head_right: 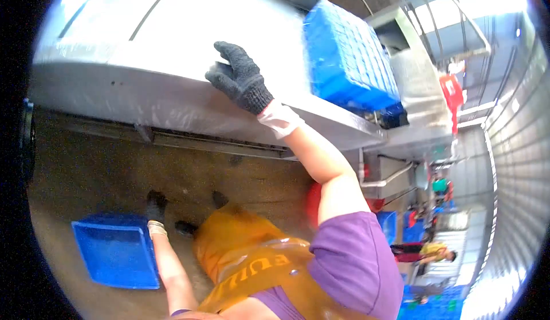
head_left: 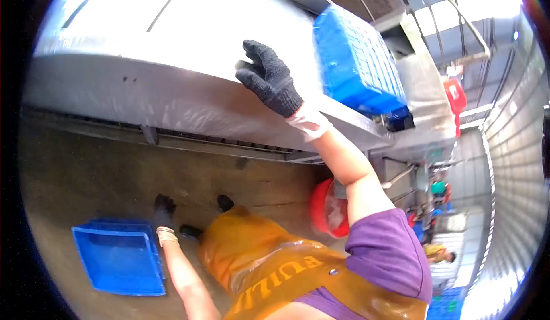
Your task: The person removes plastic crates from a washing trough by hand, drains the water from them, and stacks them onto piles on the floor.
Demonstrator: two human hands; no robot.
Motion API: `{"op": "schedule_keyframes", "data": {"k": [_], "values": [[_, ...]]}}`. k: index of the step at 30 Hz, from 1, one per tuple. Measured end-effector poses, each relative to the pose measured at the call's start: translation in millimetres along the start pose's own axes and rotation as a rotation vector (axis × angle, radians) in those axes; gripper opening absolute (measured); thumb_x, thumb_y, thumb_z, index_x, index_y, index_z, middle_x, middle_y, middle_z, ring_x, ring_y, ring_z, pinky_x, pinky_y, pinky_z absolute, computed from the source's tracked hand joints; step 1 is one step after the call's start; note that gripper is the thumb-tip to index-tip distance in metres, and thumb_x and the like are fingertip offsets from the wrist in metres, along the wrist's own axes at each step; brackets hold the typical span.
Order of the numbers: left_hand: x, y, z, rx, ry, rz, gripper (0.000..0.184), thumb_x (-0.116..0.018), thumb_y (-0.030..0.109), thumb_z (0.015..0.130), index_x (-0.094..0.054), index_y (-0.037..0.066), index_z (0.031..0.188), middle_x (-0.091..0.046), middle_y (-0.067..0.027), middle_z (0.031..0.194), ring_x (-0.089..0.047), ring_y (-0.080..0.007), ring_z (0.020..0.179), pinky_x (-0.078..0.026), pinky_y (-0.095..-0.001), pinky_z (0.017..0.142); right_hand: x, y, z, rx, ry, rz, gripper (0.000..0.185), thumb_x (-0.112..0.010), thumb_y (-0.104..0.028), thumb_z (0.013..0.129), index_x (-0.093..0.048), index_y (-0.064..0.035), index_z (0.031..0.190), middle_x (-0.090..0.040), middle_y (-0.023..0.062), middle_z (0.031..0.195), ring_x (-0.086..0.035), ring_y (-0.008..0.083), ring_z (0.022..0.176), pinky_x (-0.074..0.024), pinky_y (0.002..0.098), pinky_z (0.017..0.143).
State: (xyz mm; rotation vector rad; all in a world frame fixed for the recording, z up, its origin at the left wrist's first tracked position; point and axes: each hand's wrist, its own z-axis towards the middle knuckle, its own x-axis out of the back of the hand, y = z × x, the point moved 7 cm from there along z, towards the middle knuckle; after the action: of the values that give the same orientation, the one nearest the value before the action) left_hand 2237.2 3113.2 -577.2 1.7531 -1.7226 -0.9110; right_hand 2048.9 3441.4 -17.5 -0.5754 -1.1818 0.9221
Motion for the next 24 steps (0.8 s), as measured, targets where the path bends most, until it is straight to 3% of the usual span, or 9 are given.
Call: {"op": "schedule_keyframes", "data": {"k": [3,4,7,10,11,13,16,17,24], "values": [[-42.8,119.6,-49.4,-0.185,-0.104,0.098,0.041,-0.049,0.017,0.088,-0.043,0.005,0.127,-0.052,-0.0045,0.117,-0.051,-0.0149,0.098,-0.043,-0.0318,0.085,84.2,64.4,-33.3,0.078,0.366,-0.157,0.047,-0.061,-0.016,0.081,-0.045,0.0028,0.121,-0.053,0.0166,0.111,-0.054,0.0249,0.102,-0.0453,0.0335,0.088],[-41.8,153.5,-69.5,-0.227,0.006,0.301,0.047,-0.058,0.01,0.081,-0.044,0.003,0.125,-0.054,-0.0039,0.105,-0.049,-0.0106,0.083,-0.045,-0.025,0.075,125.5,85.8,-51.5,-0.165,0.496,-0.016,0.041,-0.056,-0.011,0.082,-0.046,0.0022,0.119,-0.054,0.0155,0.106,-0.054,0.021,0.095,-0.0449,0.0303,0.083],[-59.1,220.5,-108.3,-0.637,0.193,0.14,0.057,-0.063,-0.001,0.073,-0.041,0.0,0.126,-0.052,-0.009,0.111,-0.052,-0.0161,0.094,-0.045,-0.0289,0.085,240.4,126.7,-131.1,-0.289,0.778,-0.149,0.033,-0.058,-0.008,0.08,-0.052,0.0008,0.112,-0.058,0.0119,0.101,-0.056,0.0189,0.091,-0.0448,0.0306,0.083],[-213.3,425.6,-201.4,-1.011,0.094,0.244,0.067,-0.065,-0.003,0.071,-0.036,0.001,0.132,-0.047,-0.0117,0.123,-0.05,-0.0205,0.106,-0.044,-0.0324,0.087,316.6,173.1,-197.1,-0.344,0.843,-0.595,0.03,-0.061,-0.005,0.078,-0.055,-0.0002,0.107,-0.062,0.0123,0.097,-0.059,0.0182,0.085,-0.0475,0.0302,0.079],[-260.9,469.0,-205.9,-1.125,0.002,0.282,0.071,-0.067,-0.003,0.071,-0.035,0.002,0.134,-0.045,-0.0125,0.127,-0.049,-0.0217,0.109,-0.044,-0.0325,0.086,329.5,189.2,-207.9,-0.318,0.874,-0.554,0.027,-0.06,-0.009,0.076,-0.058,-0.0028,0.102,-0.061,0.0157,0.095,-0.059,0.0293,0.088,-0.0465,0.0359,0.081],[-360.2,534.3,-207.4,-1.051,-0.107,0.584,0.089,-0.073,-0.001,0.065,-0.024,0.006,0.139,-0.04,-0.0148,0.135,-0.048,-0.0253,0.114,-0.045,-0.0317,0.083,339.4,205.0,-207.9,-0.351,0.829,-0.396,0.022,-0.059,-0.011,0.078,-0.058,-0.0039,0.098,-0.061,0.0121,0.095,-0.058,0.0281,0.09,-0.0448,0.0374,0.082],[-469.8,559.0,-143.9,-1.165,-0.254,1.159,0.111,-0.082,0.014,0.055,-0.014,0.01,0.143,-0.032,-0.0164,0.141,-0.043,-0.0309,0.122,-0.042,-0.0365,0.093,316.5,185.4,-203.9,-0.165,0.686,-0.806,0.022,-0.058,-0.02,0.081,-0.059,-0.007,0.098,-0.06,0.0116,0.095,-0.058,0.0286,0.091,-0.0456,0.0385,0.083],[-500.1,554.8,-138.3,-1.002,-0.372,1.217,0.115,-0.084,0.021,0.051,-0.014,0.009,0.142,-0.033,-0.0172,0.14,-0.039,-0.0322,0.125,-0.038,-0.0368,0.099,320.3,177.5,-200.7,-0.337,0.633,-0.596,0.021,-0.057,-0.02,0.081,-0.059,-0.0065,0.097,-0.06,0.0121,0.097,-0.057,0.0275,0.094,-0.0461,0.0381,0.081],[-517.4,569.0,-71.3,-1.193,-0.205,0.648,0.064,-0.077,0.003,0.063,-0.051,0.0,0.121,-0.053,-0.0104,0.12,-0.047,-0.0219,0.113,-0.034,-0.0342,0.099,334.2,152.7,-209.7,-0.195,0.825,-0.499,0.02,-0.058,-0.02,0.08,-0.06,-0.0082,0.096,-0.059,0.0103,0.092,-0.057,0.0293,0.087,-0.0471,0.0375,0.078]]}}
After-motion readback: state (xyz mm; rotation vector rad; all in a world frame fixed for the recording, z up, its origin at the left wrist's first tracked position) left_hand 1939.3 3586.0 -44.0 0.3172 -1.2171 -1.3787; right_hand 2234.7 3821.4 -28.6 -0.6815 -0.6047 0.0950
